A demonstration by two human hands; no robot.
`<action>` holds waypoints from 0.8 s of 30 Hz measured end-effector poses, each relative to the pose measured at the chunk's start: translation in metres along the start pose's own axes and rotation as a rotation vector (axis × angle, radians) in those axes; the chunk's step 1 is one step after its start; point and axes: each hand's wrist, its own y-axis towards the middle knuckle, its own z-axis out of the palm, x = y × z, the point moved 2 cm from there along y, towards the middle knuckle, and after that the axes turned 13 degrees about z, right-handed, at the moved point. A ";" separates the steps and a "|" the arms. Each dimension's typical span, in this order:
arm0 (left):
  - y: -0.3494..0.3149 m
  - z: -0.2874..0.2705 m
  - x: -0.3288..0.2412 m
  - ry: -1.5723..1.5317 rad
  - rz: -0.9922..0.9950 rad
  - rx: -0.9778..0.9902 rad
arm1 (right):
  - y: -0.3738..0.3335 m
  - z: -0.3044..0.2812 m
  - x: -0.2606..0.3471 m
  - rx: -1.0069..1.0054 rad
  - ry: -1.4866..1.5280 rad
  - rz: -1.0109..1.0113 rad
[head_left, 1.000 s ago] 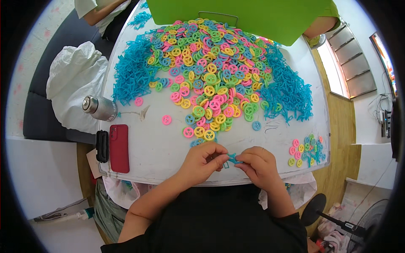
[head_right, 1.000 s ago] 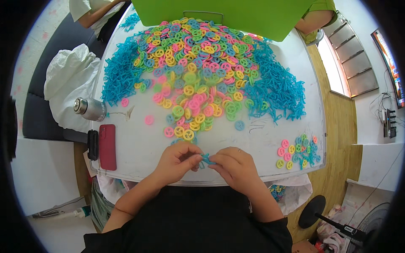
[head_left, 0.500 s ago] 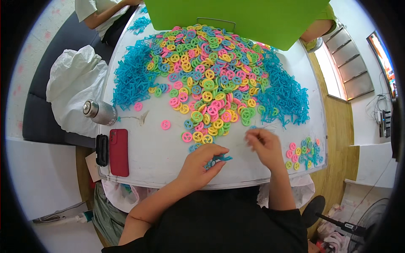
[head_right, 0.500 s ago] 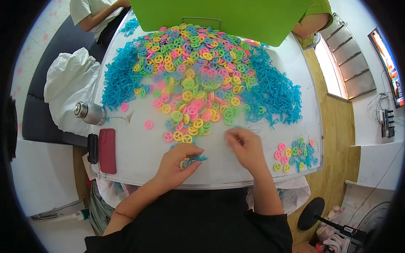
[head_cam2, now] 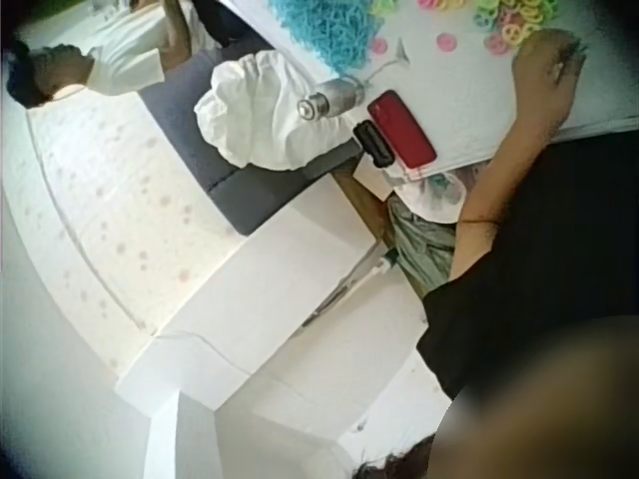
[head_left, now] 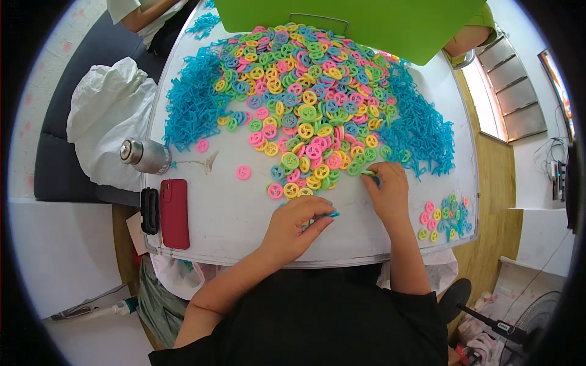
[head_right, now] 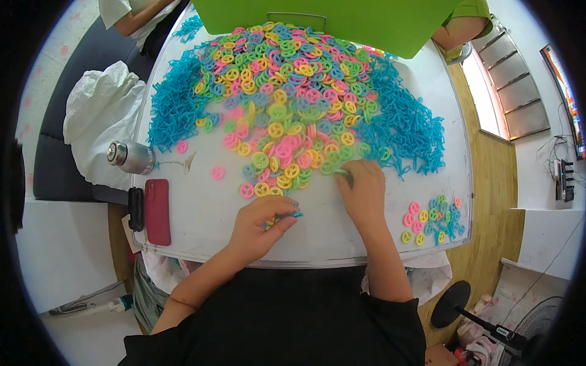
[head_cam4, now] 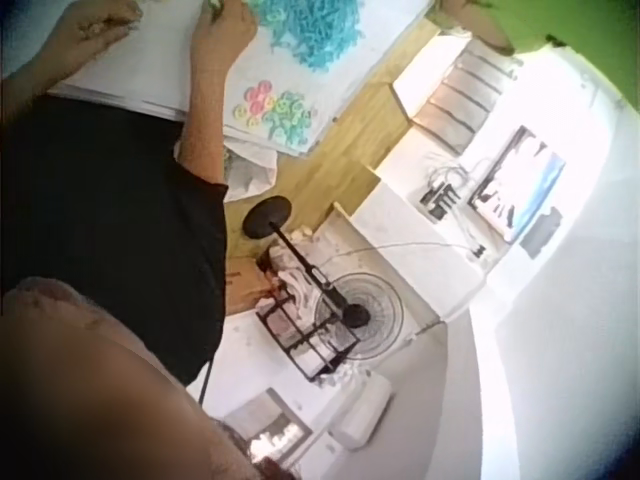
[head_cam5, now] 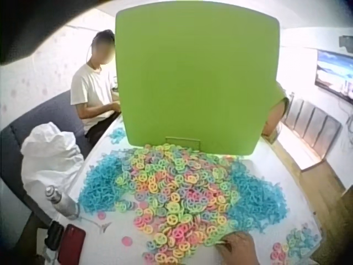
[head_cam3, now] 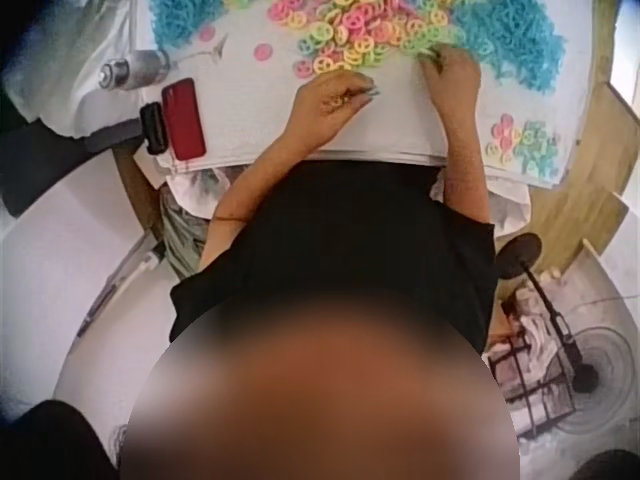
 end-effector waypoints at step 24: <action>0.004 0.009 0.002 -0.194 0.018 -0.181 | -0.057 -0.021 0.050 0.612 1.130 0.332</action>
